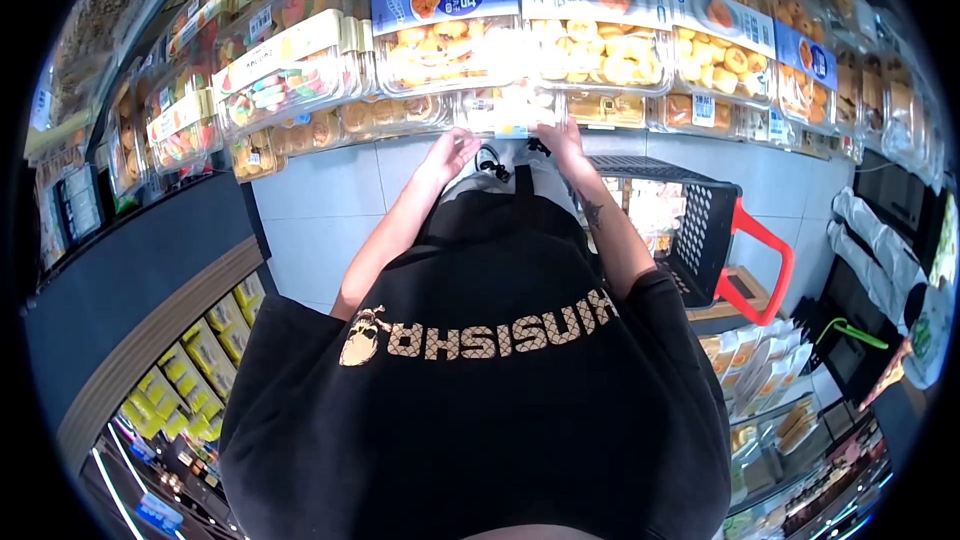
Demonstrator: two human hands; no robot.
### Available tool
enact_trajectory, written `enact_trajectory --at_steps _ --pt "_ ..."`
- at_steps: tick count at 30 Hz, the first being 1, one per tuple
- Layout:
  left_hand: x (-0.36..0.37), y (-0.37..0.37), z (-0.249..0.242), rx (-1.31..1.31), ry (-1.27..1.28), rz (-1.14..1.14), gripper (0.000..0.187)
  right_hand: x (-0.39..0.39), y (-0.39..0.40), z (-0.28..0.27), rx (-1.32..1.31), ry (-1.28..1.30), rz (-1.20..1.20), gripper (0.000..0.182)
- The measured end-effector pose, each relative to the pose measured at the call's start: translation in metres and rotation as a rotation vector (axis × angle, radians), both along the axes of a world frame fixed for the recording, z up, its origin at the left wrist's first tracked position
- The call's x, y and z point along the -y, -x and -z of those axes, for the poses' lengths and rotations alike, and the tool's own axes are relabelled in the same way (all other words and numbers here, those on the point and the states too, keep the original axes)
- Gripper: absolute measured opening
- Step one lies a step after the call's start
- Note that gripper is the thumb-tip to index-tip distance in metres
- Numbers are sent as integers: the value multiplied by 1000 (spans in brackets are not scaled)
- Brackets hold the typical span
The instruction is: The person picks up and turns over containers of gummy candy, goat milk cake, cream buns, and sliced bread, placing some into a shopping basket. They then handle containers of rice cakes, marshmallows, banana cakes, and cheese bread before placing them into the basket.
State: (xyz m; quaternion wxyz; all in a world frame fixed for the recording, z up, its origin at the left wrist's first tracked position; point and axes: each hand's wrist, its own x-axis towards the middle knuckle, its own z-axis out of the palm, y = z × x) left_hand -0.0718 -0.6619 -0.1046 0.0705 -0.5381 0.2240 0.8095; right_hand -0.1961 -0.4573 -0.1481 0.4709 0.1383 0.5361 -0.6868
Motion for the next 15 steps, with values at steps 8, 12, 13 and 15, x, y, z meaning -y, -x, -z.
enact_trajectory --at_steps 8,12,13,15 --pt "0 -2 -15 3 51 16 23 27 -8 15 -699 -400 -15 43" --pt "8 -6 -14 -11 101 144 36 28 -1 -11 -870 -347 -152 52" --pt "11 -7 -18 -8 43 144 37 29 -2 -5 -888 -458 -140 54" --pt "20 -11 -26 -18 -5 205 38 29 2 -2 -842 -535 -191 54"
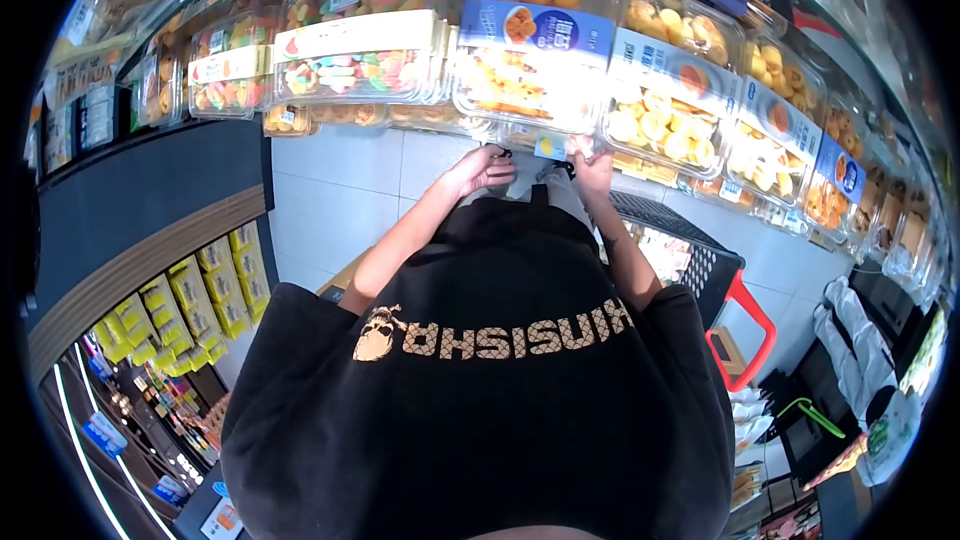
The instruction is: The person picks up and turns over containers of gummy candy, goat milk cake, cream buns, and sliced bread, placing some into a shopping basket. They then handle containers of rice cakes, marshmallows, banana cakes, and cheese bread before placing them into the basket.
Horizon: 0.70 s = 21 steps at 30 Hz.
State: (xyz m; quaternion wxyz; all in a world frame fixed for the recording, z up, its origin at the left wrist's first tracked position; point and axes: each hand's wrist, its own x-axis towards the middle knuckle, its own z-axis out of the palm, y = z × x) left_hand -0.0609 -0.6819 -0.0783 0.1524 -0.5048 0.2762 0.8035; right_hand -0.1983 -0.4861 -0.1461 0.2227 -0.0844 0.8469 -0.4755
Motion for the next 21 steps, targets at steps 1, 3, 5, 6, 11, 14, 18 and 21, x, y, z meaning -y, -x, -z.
enact_trajectory --at_steps 1,3,5,6,11,14,18,21 --pt "6 -5 -7 -9 8 61 37 -2 4 -4 51 -2 -17 58" --pt "22 -14 -29 -56 52 129 35 -9 2 -5 -15 -398 21 84" --pt "41 -25 -68 -132 124 141 33 -14 -5 -39 71 -518 -51 77" --pt "52 -31 -92 -170 131 110 28 -17 -4 -60 128 -484 -207 67" --pt "107 -74 -160 -489 201 -174 27 -4 -4 -159 500 -338 -629 36" --pt "135 -86 -195 -633 242 -413 32 49 -18 -254 425 -293 -681 35" --pt "158 -92 -212 -684 154 -594 35 113 -32 -311 319 176 -385 25" --pt "164 -94 -202 -667 136 -574 34 144 -34 -320 353 362 -230 31"
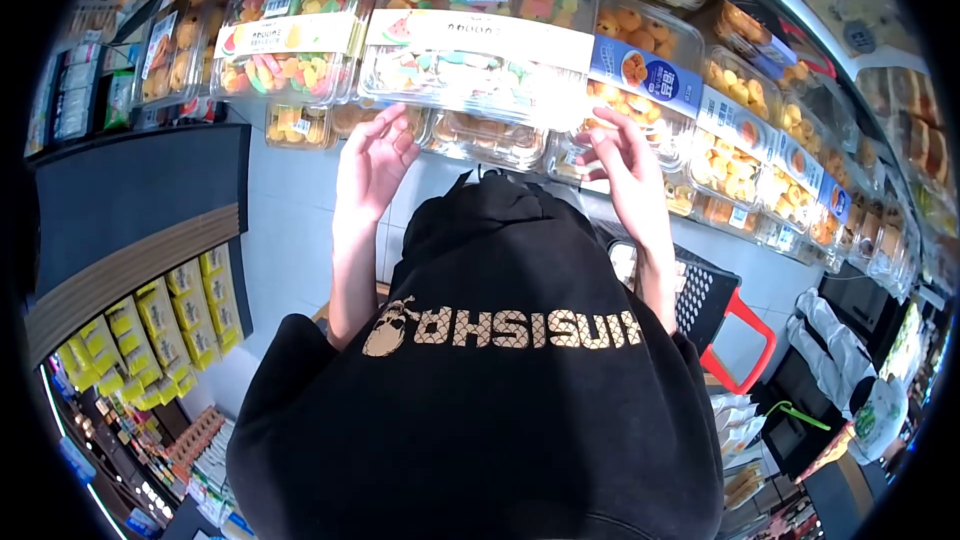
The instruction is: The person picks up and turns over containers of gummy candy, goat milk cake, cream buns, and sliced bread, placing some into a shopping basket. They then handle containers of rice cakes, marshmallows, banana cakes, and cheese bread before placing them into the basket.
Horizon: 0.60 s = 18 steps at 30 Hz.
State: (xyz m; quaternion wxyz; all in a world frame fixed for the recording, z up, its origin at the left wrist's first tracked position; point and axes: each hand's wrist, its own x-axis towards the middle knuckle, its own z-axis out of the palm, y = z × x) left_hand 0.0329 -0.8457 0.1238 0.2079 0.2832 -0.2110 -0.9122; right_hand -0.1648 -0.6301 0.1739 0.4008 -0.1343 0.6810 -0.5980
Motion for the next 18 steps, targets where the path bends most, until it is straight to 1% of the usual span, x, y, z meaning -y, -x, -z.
enact_trajectory --at_steps 4,7,8,9,10,12,13,16,18 --pt "-2 1 -17 96 111 -22 33 25 -2 3 -9 -7 48 32" --pt "0 3 -24 76 132 57 34 35 -3 9 0 -4 79 24" --pt "2 3 -24 46 142 57 33 37 -2 11 7 4 85 22" --pt "4 3 -23 18 150 58 32 40 -4 9 6 4 94 16" --pt "5 2 -22 -11 158 60 31 41 -4 10 -32 17 93 14" --pt "6 1 -25 -7 187 45 30 40 -6 9 -106 40 94 12" --pt "8 1 -27 -6 205 37 30 37 -8 6 -80 10 62 8" --pt "3 1 -35 64 254 22 21 27 -19 3 -62 145 128 7" --pt "0 -3 -27 52 266 20 15 15 -21 -3 -30 190 132 13"
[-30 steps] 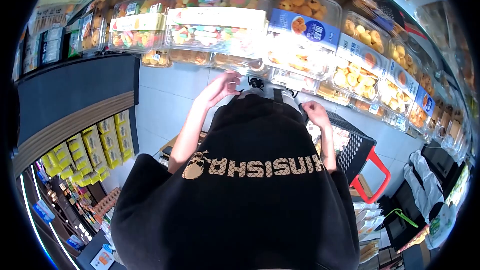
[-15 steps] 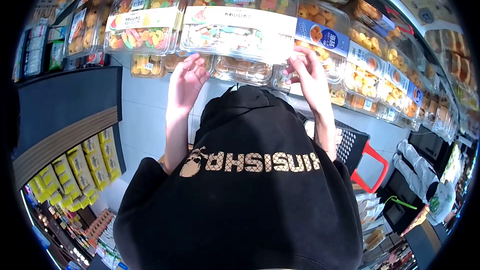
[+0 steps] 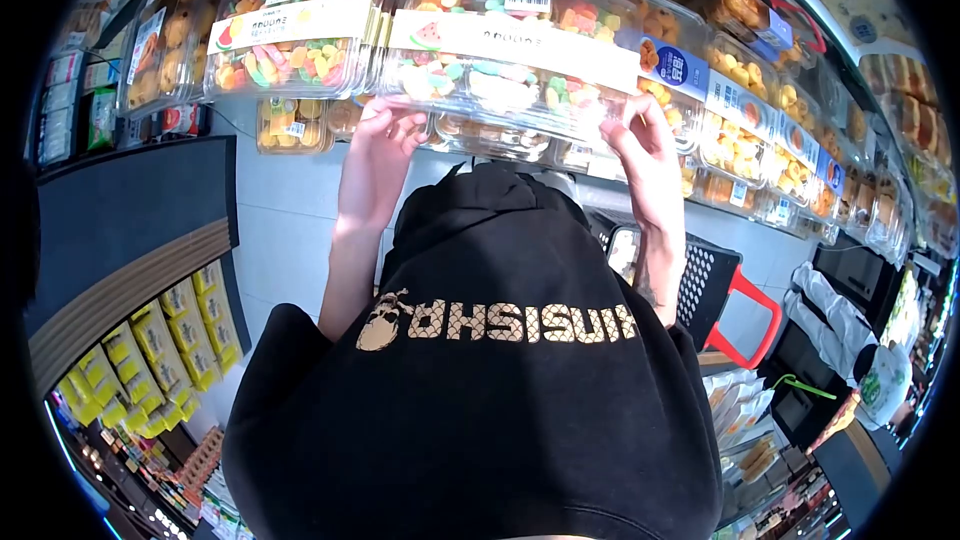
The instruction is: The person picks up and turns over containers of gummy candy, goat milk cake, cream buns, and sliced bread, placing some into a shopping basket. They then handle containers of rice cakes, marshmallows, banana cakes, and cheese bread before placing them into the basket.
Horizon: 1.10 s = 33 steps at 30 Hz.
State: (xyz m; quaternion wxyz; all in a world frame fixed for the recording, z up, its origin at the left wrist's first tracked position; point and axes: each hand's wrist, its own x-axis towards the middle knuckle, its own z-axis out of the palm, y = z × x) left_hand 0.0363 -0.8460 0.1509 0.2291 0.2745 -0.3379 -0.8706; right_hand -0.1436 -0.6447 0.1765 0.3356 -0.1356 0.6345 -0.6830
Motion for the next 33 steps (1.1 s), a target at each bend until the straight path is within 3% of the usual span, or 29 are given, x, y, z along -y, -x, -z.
enact_trajectory --at_steps 3,6,7,10,13,16,19,20,21,22,24,26,28,30,32,33 --pt "-6 -5 8 -67 -59 16 12 -21 -3 4 162 171 -8 15" --pt "-15 -3 -1 -20 -121 -7 14 -17 -18 -12 265 114 192 17" --pt "-13 -2 -1 -1 -116 3 15 -41 -10 17 229 177 91 44" --pt "-14 6 -15 79 -96 71 30 -50 -11 19 180 240 44 48" --pt "-25 16 -12 243 115 58 37 -51 -15 12 146 209 21 70" --pt "-27 11 -7 178 35 98 35 -37 -19 -12 157 434 -29 41" --pt "-31 6 1 139 -165 193 35 -16 -20 -17 147 361 342 41" --pt "-34 8 3 134 -206 221 36 -9 -16 -23 -101 255 189 52" --pt "-40 9 6 178 -150 301 47 11 -20 -28 -158 371 207 58" --pt "-41 9 10 162 -183 448 49 22 -23 -34 -171 447 140 63" --pt "-53 16 4 144 -307 584 39 36 -25 -49 -142 555 -81 73" --pt "-70 22 13 170 -287 657 41 43 -22 -40 -167 614 -200 82" --pt "-79 21 18 174 -264 688 41 45 -21 -55 -404 427 -242 74" --pt "-79 16 17 172 -241 688 41 57 -24 -66 -632 329 -214 42" --pt "-77 11 12 172 -222 662 41 60 -26 -69 -630 118 -405 57" --pt "-75 11 10 171 -212 651 41 64 -28 -65 -704 155 -380 32"
